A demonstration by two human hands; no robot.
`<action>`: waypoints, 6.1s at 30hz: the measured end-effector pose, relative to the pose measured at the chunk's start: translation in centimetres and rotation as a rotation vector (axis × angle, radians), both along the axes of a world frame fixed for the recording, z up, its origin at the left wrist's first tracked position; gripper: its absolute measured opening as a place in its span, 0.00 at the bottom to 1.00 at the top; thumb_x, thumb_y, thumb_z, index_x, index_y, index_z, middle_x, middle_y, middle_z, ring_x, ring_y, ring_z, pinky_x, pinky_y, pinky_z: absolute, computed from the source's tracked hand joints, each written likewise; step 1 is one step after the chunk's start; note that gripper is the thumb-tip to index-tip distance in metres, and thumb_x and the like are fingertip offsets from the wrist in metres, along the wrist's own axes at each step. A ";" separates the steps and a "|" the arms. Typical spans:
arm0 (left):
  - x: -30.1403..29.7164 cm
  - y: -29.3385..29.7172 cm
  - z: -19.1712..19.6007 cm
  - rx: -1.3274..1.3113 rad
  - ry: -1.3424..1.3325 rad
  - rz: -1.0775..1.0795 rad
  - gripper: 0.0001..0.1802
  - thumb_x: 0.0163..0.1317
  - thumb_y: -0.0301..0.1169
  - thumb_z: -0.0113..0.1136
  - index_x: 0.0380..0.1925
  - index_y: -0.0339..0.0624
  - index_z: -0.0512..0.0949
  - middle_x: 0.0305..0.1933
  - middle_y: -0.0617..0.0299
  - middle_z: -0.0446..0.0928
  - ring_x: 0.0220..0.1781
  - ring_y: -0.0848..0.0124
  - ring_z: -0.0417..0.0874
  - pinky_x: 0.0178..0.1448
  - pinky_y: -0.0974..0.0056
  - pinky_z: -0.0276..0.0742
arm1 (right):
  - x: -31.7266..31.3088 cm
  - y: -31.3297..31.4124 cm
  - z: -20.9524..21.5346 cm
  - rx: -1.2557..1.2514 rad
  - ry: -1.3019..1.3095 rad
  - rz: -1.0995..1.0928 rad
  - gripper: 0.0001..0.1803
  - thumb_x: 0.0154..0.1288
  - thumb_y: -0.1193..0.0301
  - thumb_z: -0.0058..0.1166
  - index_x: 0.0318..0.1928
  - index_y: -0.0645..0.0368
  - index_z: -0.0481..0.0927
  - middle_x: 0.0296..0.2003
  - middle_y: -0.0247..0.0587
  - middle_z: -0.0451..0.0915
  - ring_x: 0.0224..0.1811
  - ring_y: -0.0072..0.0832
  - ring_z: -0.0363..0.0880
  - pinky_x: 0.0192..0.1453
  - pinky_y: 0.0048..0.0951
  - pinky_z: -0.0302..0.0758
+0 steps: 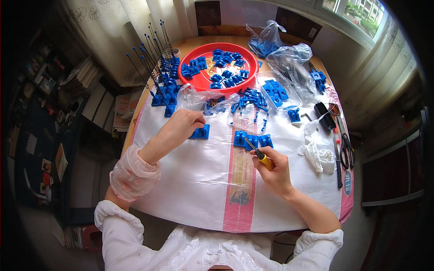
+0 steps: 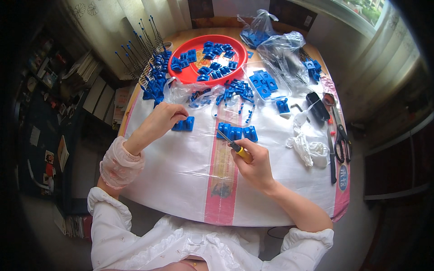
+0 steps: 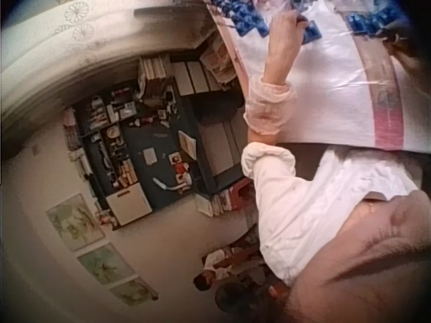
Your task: Assembling blue plastic lighting components using a screwdriver.
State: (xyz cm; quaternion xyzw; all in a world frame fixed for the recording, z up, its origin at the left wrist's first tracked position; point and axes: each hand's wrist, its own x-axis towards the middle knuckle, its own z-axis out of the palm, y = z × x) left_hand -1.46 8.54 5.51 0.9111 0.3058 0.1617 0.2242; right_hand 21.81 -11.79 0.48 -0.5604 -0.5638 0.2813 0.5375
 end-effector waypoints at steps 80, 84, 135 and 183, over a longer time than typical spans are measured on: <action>1.9 -8.2 -7.1 -1.137 -0.910 0.107 0.12 0.72 0.28 0.59 0.53 0.42 0.82 0.57 0.54 0.83 0.55 0.71 0.85 0.61 0.65 0.83 | 0.1 -0.2 2.3 0.367 -0.890 -0.101 0.11 0.55 0.71 0.66 0.40 0.59 0.84 0.23 0.30 0.72 0.17 0.23 0.69 0.21 0.26 0.61; 2.0 -8.4 -6.8 -1.144 -0.906 0.101 0.12 0.72 0.28 0.58 0.53 0.42 0.82 0.56 0.53 0.83 0.54 0.71 0.85 0.61 0.65 0.83 | 0.0 -0.2 2.2 0.387 -0.907 -0.106 0.11 0.54 0.72 0.66 0.39 0.60 0.84 0.23 0.30 0.72 0.17 0.23 0.69 0.22 0.26 0.61; 1.7 -8.2 -6.1 -1.122 -0.629 0.039 0.14 0.73 0.28 0.58 0.55 0.36 0.81 0.43 0.58 0.86 0.43 0.72 0.89 0.47 0.72 0.87 | 0.3 -0.2 1.6 0.142 -0.513 -0.010 0.11 0.54 0.74 0.71 0.30 0.61 0.79 0.23 0.39 0.79 0.20 0.34 0.81 0.23 0.31 0.73; 1.6 -8.2 -5.7 -1.103 -0.621 0.040 0.14 0.73 0.26 0.57 0.54 0.34 0.81 0.43 0.55 0.86 0.42 0.72 0.88 0.48 0.70 0.86 | -0.5 -0.6 1.5 -0.028 -0.285 -0.008 0.11 0.55 0.76 0.72 0.31 0.66 0.79 0.25 0.43 0.82 0.23 0.31 0.84 0.27 0.30 0.77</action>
